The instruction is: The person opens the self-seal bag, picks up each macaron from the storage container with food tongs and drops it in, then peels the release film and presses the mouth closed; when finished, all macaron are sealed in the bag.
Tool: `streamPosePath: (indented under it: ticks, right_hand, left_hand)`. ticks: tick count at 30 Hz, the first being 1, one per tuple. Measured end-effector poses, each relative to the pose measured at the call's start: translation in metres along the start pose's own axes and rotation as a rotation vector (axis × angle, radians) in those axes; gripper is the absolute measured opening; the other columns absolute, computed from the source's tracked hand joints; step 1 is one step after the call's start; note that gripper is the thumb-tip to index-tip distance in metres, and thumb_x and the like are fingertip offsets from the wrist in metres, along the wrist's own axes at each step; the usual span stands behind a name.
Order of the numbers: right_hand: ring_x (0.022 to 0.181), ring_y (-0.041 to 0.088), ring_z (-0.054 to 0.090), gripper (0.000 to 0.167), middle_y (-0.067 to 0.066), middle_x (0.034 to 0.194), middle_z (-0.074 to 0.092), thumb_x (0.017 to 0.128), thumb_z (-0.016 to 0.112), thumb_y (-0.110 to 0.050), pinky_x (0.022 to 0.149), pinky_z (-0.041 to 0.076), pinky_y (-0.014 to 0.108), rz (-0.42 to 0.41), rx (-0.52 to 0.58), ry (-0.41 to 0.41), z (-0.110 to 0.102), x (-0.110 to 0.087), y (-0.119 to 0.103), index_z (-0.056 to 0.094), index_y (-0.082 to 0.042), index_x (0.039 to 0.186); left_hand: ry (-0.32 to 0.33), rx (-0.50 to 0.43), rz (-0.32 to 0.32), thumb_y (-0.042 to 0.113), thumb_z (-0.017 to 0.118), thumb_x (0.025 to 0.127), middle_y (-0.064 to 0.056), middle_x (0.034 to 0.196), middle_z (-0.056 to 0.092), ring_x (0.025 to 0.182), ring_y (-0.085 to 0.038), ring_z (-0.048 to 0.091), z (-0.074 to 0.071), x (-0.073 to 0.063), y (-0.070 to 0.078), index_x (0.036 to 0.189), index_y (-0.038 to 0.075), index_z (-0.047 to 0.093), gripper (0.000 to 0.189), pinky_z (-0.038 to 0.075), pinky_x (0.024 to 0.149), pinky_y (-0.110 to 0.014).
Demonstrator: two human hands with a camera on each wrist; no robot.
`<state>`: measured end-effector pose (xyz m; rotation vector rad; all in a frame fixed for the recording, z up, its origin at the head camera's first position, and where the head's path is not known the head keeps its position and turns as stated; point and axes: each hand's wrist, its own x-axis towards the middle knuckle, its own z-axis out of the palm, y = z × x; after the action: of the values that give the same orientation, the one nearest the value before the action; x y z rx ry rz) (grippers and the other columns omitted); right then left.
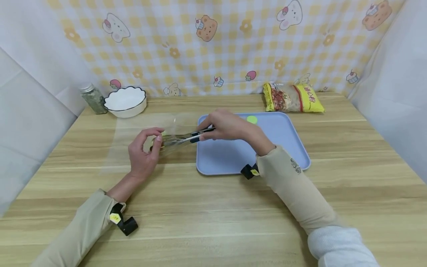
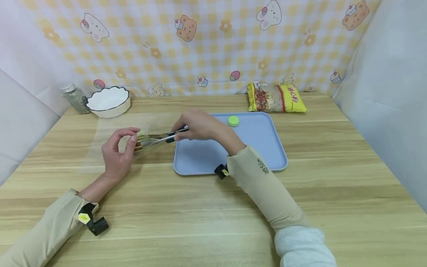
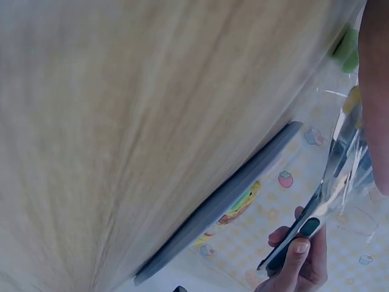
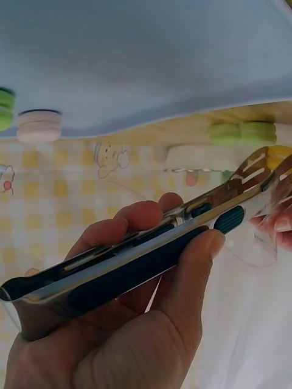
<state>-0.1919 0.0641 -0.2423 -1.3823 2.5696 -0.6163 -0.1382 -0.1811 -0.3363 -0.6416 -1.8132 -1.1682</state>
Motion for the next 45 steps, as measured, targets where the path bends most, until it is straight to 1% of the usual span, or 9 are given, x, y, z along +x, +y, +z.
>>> streamPosePath:
  ticks: [5, 7, 10, 17, 24, 28, 35, 40, 45]
  right_hand:
    - [0.059, 0.007, 0.046, 0.027, -0.003, 0.096, 0.069, 0.087, 0.066, -0.025, 0.058, 0.035, 0.023, -0.02, -0.037, -0.032, 0.008, 0.01, -0.004, 0.069, -0.014, 0.112]
    - [0.061, 0.01, 0.041, 0.027, -0.002, 0.099, 0.069, 0.087, 0.067, -0.024, 0.059, 0.033, 0.024, -0.03, -0.047, -0.036, 0.012, 0.012, -0.005, 0.069, -0.013, 0.112]
    - [0.064, 0.011, 0.044, 0.028, -0.002, 0.102, 0.069, 0.087, 0.067, -0.023, 0.061, 0.034, 0.024, -0.027, -0.06, -0.036, 0.016, 0.013, -0.007, 0.069, -0.013, 0.113]
    - [0.073, 0.01, 0.054, 0.029, 0.0, 0.103, 0.068, 0.086, 0.068, -0.023, 0.066, 0.039, 0.026, -0.035, -0.054, -0.034, 0.019, 0.013, -0.007, 0.069, -0.01, 0.112]
    - [0.084, 0.008, 0.061, 0.035, 0.0, 0.114, 0.064, 0.088, 0.065, -0.026, 0.071, 0.046, 0.025, 0.03, 0.053, -0.097, 0.013, 0.007, 0.003, 0.064, -0.011, 0.12]
    - [0.076, 0.015, 0.063, 0.036, 0.0, 0.109, 0.065, 0.088, 0.065, -0.025, 0.065, 0.048, 0.028, 0.09, 0.121, -0.104, 0.001, -0.005, 0.008, 0.062, -0.01, 0.121]
    - [0.071, 0.016, 0.062, 0.035, 0.004, 0.107, 0.067, 0.087, 0.067, -0.023, 0.065, 0.046, 0.031, 0.132, 0.12, -0.059, -0.02, -0.037, 0.022, 0.064, -0.007, 0.118]
    - [0.068, 0.015, 0.061, 0.037, 0.004, 0.097, 0.069, 0.086, 0.068, -0.024, 0.06, 0.044, 0.031, 0.18, 0.082, 0.005, -0.032, -0.069, 0.041, 0.064, -0.005, 0.118]
    - [0.061, 0.013, 0.051, 0.039, 0.003, 0.093, 0.069, 0.081, 0.073, -0.029, 0.056, 0.039, 0.029, 0.27, -0.005, 0.073, -0.046, -0.108, 0.058, 0.067, -0.008, 0.114]
  left_hand:
    - [-0.026, -0.012, 0.036, 0.014, 0.059, 0.087, -0.012, 0.092, 0.068, 0.085, -0.022, 0.063, -0.001, -0.004, -0.01, 0.086, -0.004, 0.065, 0.019, 0.046, 0.083, -0.028]
    - [-0.037, -0.014, 0.042, 0.014, 0.059, 0.087, -0.012, 0.091, 0.068, 0.086, -0.022, 0.063, 0.0, -0.004, -0.011, 0.086, -0.004, 0.065, 0.018, 0.046, 0.084, -0.029]
    - [-0.047, -0.011, 0.033, 0.008, 0.059, 0.085, -0.015, 0.089, 0.068, 0.086, -0.023, 0.063, 0.001, -0.004, -0.011, 0.085, -0.005, 0.064, 0.014, 0.046, 0.085, -0.028]
    - [-0.061, -0.005, 0.03, -0.009, 0.056, 0.078, -0.023, 0.083, 0.065, 0.08, -0.031, 0.063, 0.001, 0.007, 0.022, 0.081, -0.013, 0.06, 0.006, 0.045, 0.084, -0.024]
    - [-0.047, -0.019, 0.021, -0.008, 0.054, 0.079, -0.024, 0.083, 0.065, 0.08, -0.03, 0.061, -0.001, 0.005, 0.021, 0.08, -0.013, 0.058, 0.007, 0.045, 0.082, -0.023]
    - [-0.057, -0.04, -0.007, -0.009, 0.051, 0.08, -0.028, 0.085, 0.062, 0.085, -0.028, 0.059, 0.0, 0.005, 0.021, 0.08, -0.014, 0.055, 0.007, 0.043, 0.085, -0.025]
    - [-0.062, -0.034, -0.073, -0.011, 0.048, 0.081, -0.029, 0.087, 0.059, 0.088, -0.02, 0.056, 0.001, 0.004, 0.024, 0.084, -0.015, 0.051, 0.005, 0.041, 0.083, -0.024]
    - [-0.044, -0.017, -0.088, -0.01, 0.049, 0.082, -0.025, 0.088, 0.061, 0.089, -0.016, 0.056, 0.001, 0.004, 0.025, 0.086, -0.014, 0.052, 0.006, 0.04, 0.083, -0.023]
    - [-0.038, -0.019, -0.078, -0.01, 0.05, 0.082, -0.028, 0.087, 0.059, 0.089, -0.017, 0.056, 0.0, 0.006, 0.026, 0.087, -0.015, 0.052, 0.007, 0.04, 0.082, -0.023]
